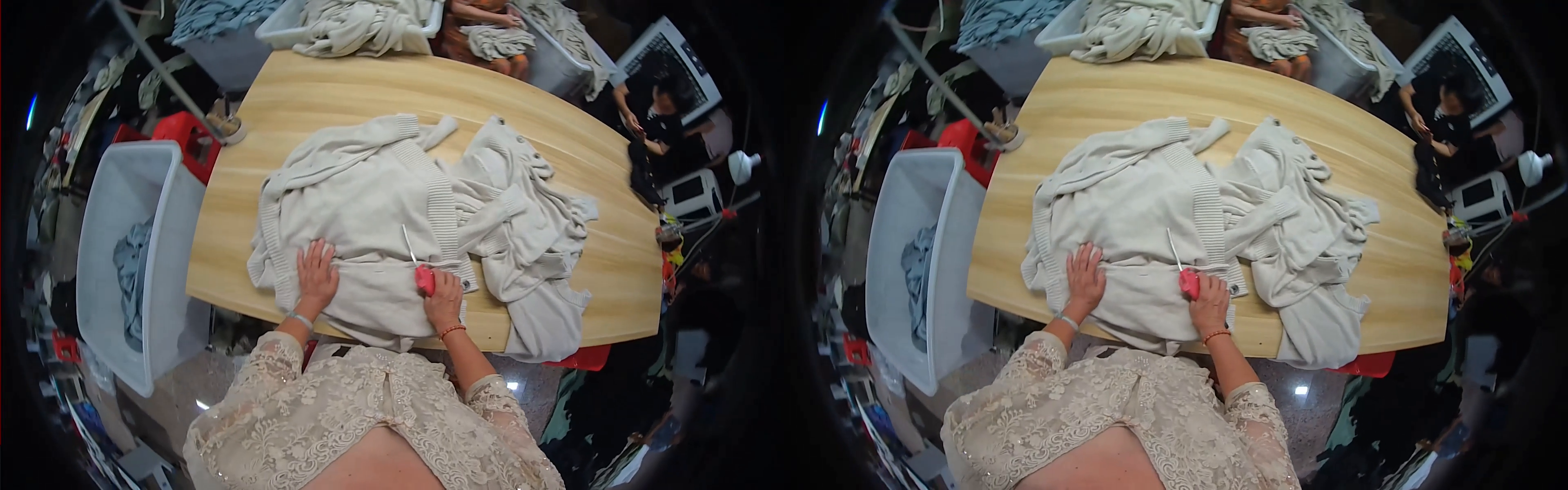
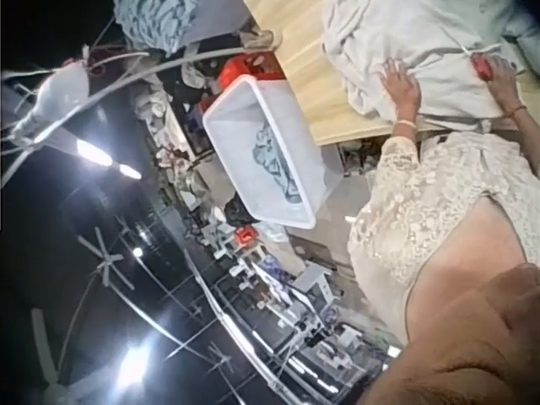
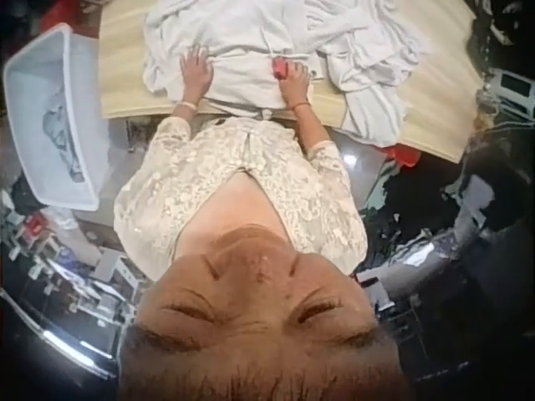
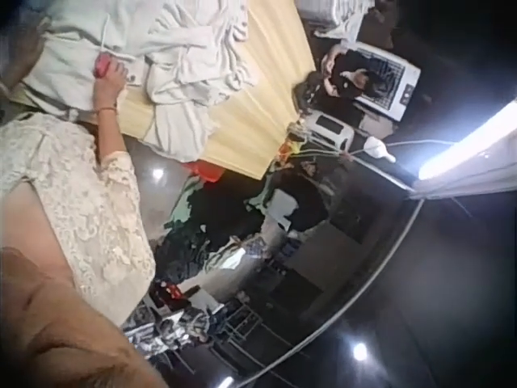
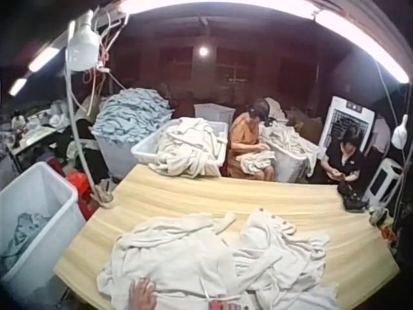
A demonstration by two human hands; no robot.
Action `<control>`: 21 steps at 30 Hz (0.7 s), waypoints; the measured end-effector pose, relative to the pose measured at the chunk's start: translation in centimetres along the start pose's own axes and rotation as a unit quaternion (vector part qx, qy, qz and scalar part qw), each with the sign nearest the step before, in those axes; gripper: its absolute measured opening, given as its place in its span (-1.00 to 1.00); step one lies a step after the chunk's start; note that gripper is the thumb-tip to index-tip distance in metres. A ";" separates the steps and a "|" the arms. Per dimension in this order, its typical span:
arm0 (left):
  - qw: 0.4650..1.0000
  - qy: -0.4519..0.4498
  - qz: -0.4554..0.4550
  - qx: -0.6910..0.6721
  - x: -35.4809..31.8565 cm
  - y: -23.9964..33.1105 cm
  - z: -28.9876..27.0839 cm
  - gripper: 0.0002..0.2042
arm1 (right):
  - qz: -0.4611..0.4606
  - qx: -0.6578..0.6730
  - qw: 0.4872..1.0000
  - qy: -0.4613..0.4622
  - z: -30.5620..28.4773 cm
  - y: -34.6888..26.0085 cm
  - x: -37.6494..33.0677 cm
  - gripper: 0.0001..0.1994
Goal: Using scissors to trim excess fabric or threads from a knitted sweater on a work table.
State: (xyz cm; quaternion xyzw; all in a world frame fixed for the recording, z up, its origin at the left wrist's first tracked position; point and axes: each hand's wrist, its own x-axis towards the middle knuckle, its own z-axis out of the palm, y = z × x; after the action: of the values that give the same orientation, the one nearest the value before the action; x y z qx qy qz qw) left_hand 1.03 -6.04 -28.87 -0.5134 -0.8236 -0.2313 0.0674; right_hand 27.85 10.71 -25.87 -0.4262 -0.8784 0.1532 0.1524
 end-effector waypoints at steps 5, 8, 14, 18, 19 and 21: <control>1.000 -0.011 -0.011 -0.008 0.2 0.6 -1.0 -0.49 | -0.034 0.014 0.999 -0.013 -0.7 0.8 0.1 -0.52; 1.000 -0.015 -0.014 -0.011 0.0 0.2 -1.2 -0.48 | -0.034 0.032 0.996 -0.071 -3.6 0.2 0.7 -0.51; 0.998 -0.006 -0.033 -0.046 0.4 0.4 -1.1 -0.54 | -0.174 0.031 0.930 -0.323 -9.1 -4.3 1.2 -0.80; 0.995 -0.023 -0.045 -0.084 0.2 -0.5 -1.1 -0.57 | -0.187 -0.003 0.891 -0.413 -8.4 -5.5 2.5 -0.84; 0.994 -0.007 -0.043 -0.097 0.5 -0.4 -1.6 -0.63 | -0.181 0.023 0.902 -0.392 -8.7 -5.9 3.2 -0.84; 0.987 -0.015 -0.052 -0.154 1.4 -3.1 -1.6 -0.67 | -0.142 0.049 0.928 -0.341 -8.8 -6.4 4.8 -0.81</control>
State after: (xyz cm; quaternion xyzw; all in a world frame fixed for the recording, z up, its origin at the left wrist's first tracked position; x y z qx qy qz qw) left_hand -2.51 -6.75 -27.96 -0.4776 -0.8046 -0.3509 -0.0368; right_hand 24.03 11.95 -14.67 -0.2115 -0.9201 0.3088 -0.1157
